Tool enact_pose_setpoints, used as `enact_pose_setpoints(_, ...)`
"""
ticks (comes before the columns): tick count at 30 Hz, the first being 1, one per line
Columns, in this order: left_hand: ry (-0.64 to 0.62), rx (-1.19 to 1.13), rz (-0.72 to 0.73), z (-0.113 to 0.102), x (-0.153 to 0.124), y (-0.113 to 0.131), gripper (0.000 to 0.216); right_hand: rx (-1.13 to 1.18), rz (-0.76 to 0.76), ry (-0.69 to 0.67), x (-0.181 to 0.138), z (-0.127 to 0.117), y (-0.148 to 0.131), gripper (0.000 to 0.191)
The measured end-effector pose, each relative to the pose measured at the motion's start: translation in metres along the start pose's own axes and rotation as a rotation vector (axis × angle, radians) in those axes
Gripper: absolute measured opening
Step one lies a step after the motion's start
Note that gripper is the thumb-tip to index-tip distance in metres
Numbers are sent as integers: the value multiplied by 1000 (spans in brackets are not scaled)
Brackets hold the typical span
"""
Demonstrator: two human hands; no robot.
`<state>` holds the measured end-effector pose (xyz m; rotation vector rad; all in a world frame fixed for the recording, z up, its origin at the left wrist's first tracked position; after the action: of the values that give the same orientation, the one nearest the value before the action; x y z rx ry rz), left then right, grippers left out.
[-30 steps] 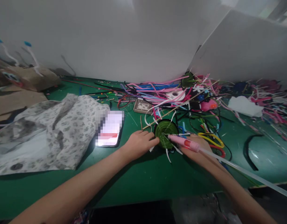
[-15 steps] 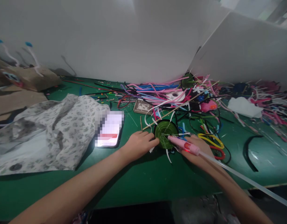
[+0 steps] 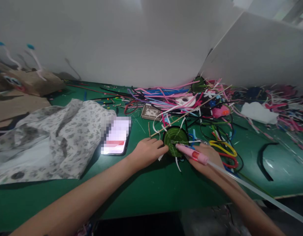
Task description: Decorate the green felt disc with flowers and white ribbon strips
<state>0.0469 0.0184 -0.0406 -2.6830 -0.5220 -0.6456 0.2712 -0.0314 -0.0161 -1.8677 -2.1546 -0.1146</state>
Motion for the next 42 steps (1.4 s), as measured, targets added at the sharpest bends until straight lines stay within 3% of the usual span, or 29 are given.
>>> enact_pose_setpoints(4,11,-2,0,0,-1,0,15,-32,0,-43,-1,-4,0,10)
enact_pose_setpoints(9,12,12,0,-1,0,0,15,-56,4,-61,-1,-3,0,20)
enact_pose_setpoints(15,3,-2,7,-1,0,0,17,-62,4,-50,-1,-4,-2,13)
enact_pose_setpoints(22,16,9,1,-2,1,1,15,-53,18,-31,-4,-1,1,21)
enact_pose_setpoints(42,-5,4,3,-2,0,0,15,-14,15,-28,-2,-2,-3,16)
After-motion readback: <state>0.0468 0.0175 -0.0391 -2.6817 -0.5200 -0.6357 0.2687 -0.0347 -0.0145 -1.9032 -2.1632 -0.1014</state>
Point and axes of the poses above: each hand's wrist, its own x-axis towards the middle knuckle, its own z-axis out of the palm, y = z × x, the point moved 2 cm from there along x, towards the middle knuckle, and after that the axes turned 7 degrees about z, right-handed, at the moved point
